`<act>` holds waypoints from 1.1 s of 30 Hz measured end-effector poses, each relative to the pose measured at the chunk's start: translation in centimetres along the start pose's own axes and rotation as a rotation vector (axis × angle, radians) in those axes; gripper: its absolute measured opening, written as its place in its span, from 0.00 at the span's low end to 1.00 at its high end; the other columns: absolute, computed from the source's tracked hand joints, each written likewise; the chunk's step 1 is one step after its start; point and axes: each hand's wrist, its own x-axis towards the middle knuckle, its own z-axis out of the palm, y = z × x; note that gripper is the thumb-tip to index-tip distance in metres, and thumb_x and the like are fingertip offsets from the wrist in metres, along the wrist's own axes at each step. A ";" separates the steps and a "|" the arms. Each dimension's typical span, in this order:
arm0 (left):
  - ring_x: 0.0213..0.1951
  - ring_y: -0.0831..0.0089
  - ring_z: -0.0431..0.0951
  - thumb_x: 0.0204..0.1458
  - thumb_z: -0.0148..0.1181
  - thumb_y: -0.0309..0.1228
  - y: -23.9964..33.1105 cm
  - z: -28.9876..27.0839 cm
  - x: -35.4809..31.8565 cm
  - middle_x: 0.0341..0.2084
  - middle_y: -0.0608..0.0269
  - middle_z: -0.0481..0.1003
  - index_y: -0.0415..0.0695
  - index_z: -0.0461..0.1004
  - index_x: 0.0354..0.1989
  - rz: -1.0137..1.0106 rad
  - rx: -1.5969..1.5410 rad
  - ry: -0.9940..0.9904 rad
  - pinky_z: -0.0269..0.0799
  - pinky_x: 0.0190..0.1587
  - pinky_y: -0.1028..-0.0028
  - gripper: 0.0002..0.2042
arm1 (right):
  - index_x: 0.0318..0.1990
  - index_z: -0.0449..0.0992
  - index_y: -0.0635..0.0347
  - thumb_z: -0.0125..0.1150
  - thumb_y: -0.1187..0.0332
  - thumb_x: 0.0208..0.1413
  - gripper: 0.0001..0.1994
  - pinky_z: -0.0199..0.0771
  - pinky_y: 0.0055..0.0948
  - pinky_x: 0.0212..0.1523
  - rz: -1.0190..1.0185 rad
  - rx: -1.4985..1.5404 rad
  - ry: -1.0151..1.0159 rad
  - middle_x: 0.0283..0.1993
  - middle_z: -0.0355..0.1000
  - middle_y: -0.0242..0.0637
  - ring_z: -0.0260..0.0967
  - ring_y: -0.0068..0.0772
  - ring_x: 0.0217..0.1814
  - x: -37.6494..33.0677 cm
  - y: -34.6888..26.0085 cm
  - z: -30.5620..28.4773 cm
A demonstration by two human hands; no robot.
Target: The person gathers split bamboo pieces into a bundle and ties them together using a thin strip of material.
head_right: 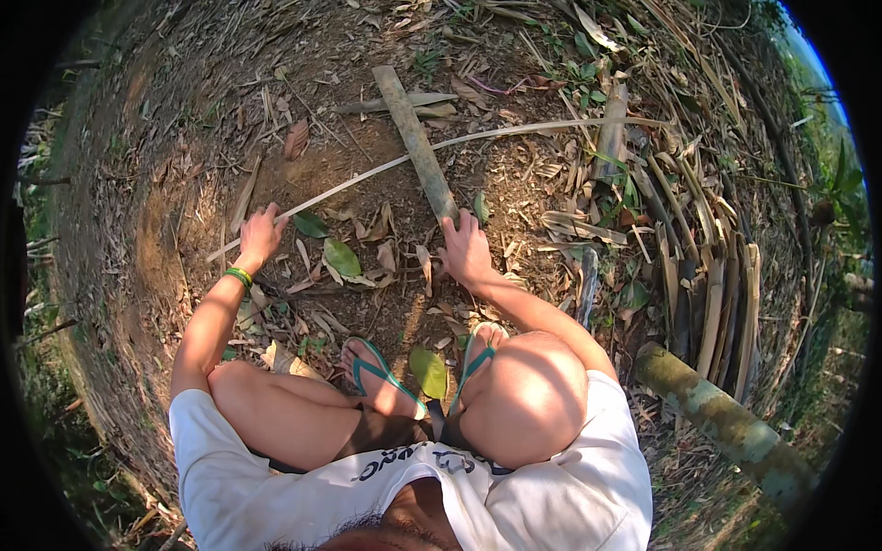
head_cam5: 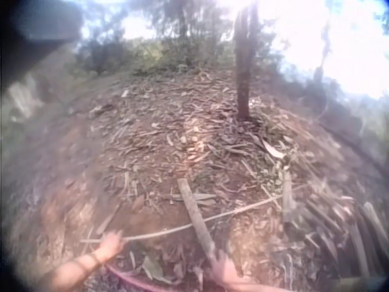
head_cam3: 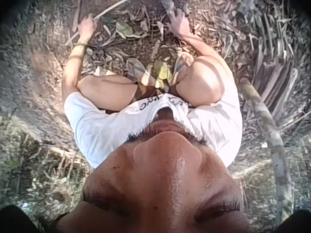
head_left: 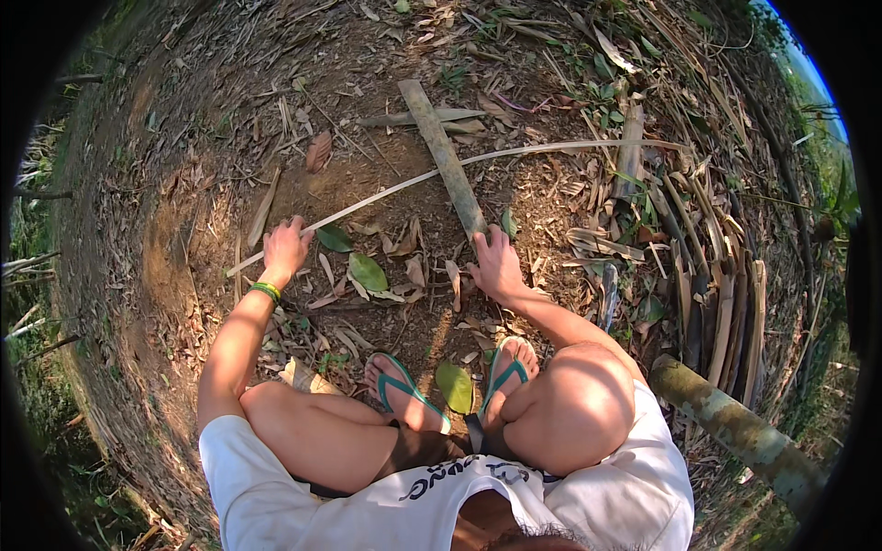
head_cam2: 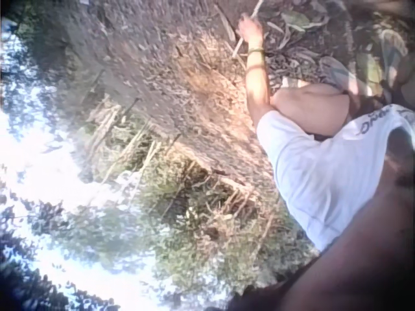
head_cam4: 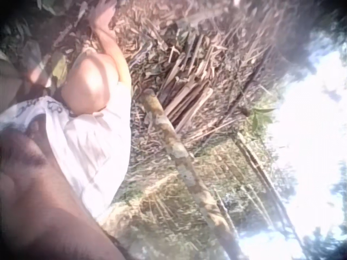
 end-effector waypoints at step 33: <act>0.42 0.41 0.76 0.62 0.55 0.39 -1.5 1.5 1.6 0.40 0.47 0.76 0.47 0.72 0.53 0.239 -0.102 -0.181 0.72 0.42 0.49 0.15 | 0.54 0.74 0.61 0.62 0.63 0.58 0.19 0.67 0.40 0.62 0.363 0.522 -0.049 0.55 0.68 0.46 0.67 0.50 0.61 -0.8 3.3 -5.1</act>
